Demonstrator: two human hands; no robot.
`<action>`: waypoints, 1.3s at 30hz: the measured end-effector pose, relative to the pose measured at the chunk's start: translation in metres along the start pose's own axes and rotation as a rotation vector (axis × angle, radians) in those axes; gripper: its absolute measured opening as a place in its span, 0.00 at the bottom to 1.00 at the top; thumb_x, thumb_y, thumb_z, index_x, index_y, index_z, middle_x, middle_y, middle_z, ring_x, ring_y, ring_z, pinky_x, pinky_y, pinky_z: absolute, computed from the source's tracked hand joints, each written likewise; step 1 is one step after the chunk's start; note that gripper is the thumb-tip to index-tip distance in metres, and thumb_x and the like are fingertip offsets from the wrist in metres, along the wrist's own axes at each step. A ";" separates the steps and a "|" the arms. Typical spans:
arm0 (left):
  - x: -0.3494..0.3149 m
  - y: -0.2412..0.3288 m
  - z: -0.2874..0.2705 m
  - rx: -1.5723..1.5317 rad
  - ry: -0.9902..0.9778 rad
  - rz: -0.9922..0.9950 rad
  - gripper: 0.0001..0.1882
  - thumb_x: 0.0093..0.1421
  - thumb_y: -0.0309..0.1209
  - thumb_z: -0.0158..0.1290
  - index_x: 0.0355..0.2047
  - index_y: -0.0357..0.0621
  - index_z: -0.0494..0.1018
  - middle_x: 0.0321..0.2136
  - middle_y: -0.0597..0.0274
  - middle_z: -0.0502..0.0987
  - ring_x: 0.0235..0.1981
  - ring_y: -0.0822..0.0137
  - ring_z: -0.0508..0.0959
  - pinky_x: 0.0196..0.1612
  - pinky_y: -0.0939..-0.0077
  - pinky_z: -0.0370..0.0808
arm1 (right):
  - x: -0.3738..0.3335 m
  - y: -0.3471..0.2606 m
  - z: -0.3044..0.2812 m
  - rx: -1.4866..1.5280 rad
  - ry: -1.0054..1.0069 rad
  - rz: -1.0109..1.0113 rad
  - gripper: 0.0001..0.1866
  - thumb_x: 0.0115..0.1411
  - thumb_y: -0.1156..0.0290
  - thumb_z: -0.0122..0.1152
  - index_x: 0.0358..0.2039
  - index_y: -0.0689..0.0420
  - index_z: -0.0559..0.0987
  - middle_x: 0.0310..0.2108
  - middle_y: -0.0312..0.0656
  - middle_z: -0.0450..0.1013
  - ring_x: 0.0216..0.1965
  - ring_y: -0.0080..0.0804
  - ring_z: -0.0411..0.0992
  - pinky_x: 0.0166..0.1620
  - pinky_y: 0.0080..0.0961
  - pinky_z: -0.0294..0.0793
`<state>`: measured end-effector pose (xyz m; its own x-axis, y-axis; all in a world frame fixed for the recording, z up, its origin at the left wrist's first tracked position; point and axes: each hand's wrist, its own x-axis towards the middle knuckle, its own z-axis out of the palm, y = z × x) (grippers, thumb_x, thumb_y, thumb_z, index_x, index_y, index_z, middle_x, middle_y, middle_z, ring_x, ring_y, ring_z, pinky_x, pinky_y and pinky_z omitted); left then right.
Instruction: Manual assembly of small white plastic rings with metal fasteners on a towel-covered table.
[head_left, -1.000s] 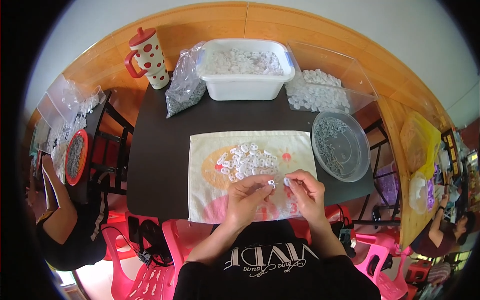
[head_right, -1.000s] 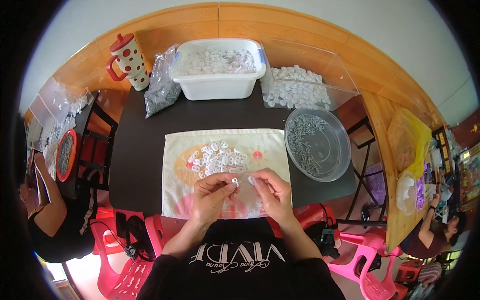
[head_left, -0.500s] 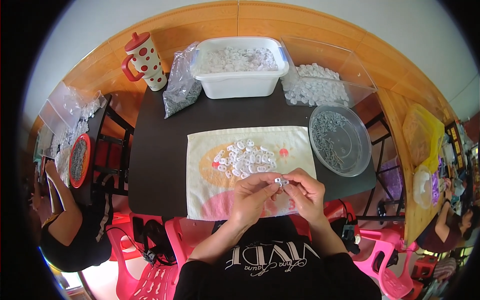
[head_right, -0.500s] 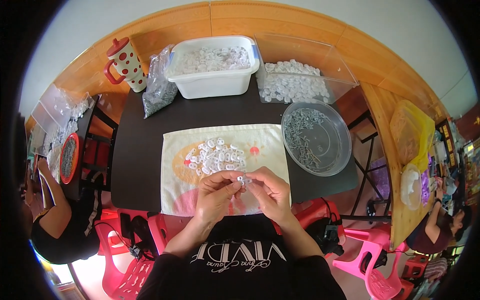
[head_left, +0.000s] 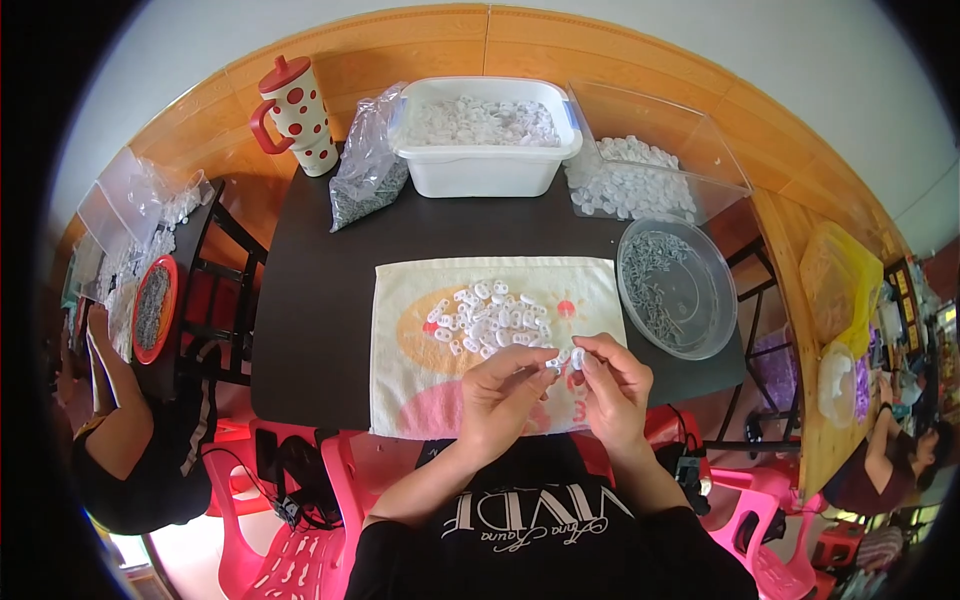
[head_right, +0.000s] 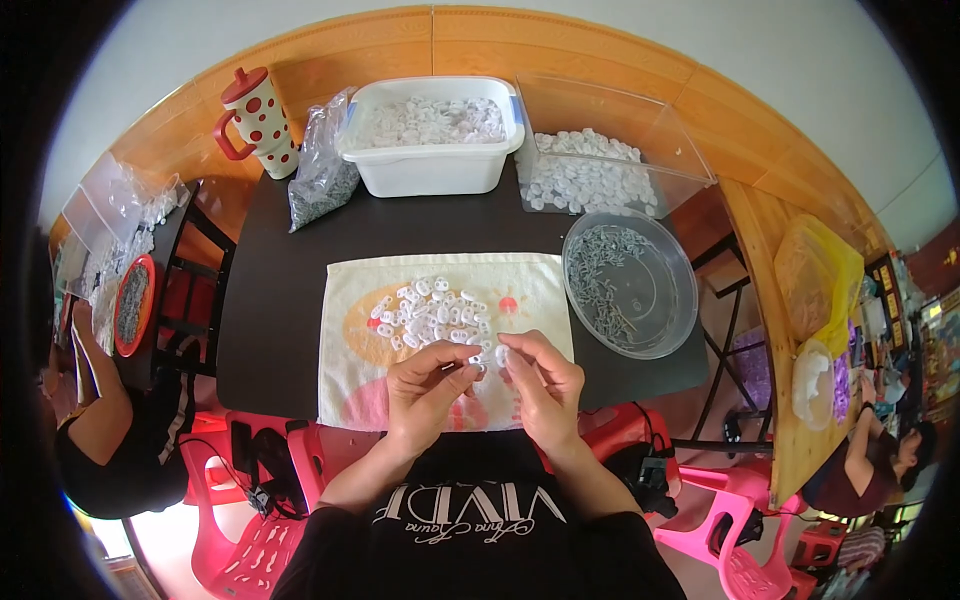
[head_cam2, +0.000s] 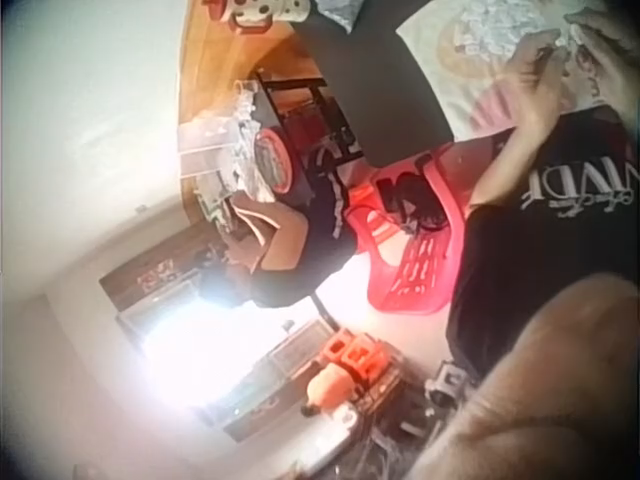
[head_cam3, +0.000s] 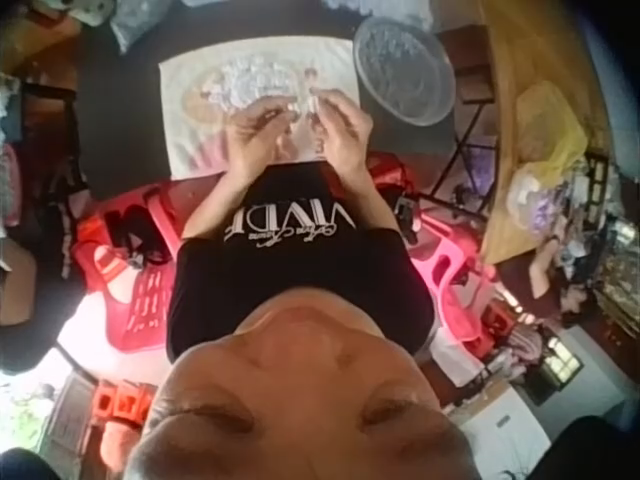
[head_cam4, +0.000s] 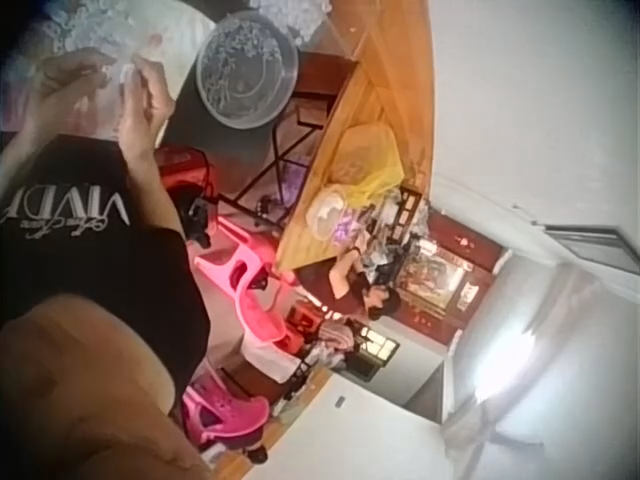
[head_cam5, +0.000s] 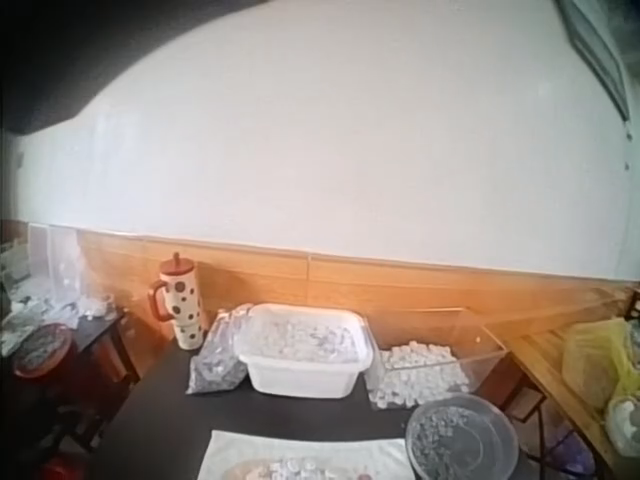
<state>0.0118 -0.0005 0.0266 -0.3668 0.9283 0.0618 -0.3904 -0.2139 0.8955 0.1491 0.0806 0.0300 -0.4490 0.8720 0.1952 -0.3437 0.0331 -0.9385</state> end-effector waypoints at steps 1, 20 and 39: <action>0.000 0.000 0.000 -0.002 0.001 0.000 0.13 0.61 0.14 0.54 0.46 0.35 0.78 0.36 0.60 0.79 0.35 0.74 0.78 0.35 0.82 0.76 | 0.000 0.000 0.001 -0.021 -0.003 -0.040 0.11 0.63 0.83 0.54 0.45 0.70 0.78 0.35 0.41 0.72 0.31 0.21 0.69 0.34 0.18 0.69; -0.002 -0.001 -0.005 -0.016 -0.023 0.037 0.13 0.61 0.15 0.55 0.45 0.36 0.78 0.35 0.61 0.78 0.35 0.75 0.79 0.34 0.83 0.76 | -0.001 -0.004 0.010 -0.201 -0.071 -0.234 0.09 0.63 0.84 0.54 0.43 0.70 0.78 0.35 0.41 0.71 0.32 0.21 0.67 0.36 0.17 0.67; -0.003 -0.001 -0.007 -0.020 -0.021 0.019 0.13 0.60 0.14 0.55 0.45 0.36 0.78 0.34 0.61 0.78 0.34 0.75 0.79 0.34 0.83 0.76 | -0.002 -0.009 0.014 -0.342 -0.061 -0.275 0.09 0.62 0.87 0.54 0.42 0.70 0.79 0.33 0.40 0.71 0.31 0.19 0.66 0.34 0.15 0.63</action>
<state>0.0076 -0.0053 0.0222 -0.3568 0.9300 0.0885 -0.4005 -0.2378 0.8849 0.1415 0.0719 0.0425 -0.4302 0.7783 0.4574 -0.1691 0.4283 -0.8877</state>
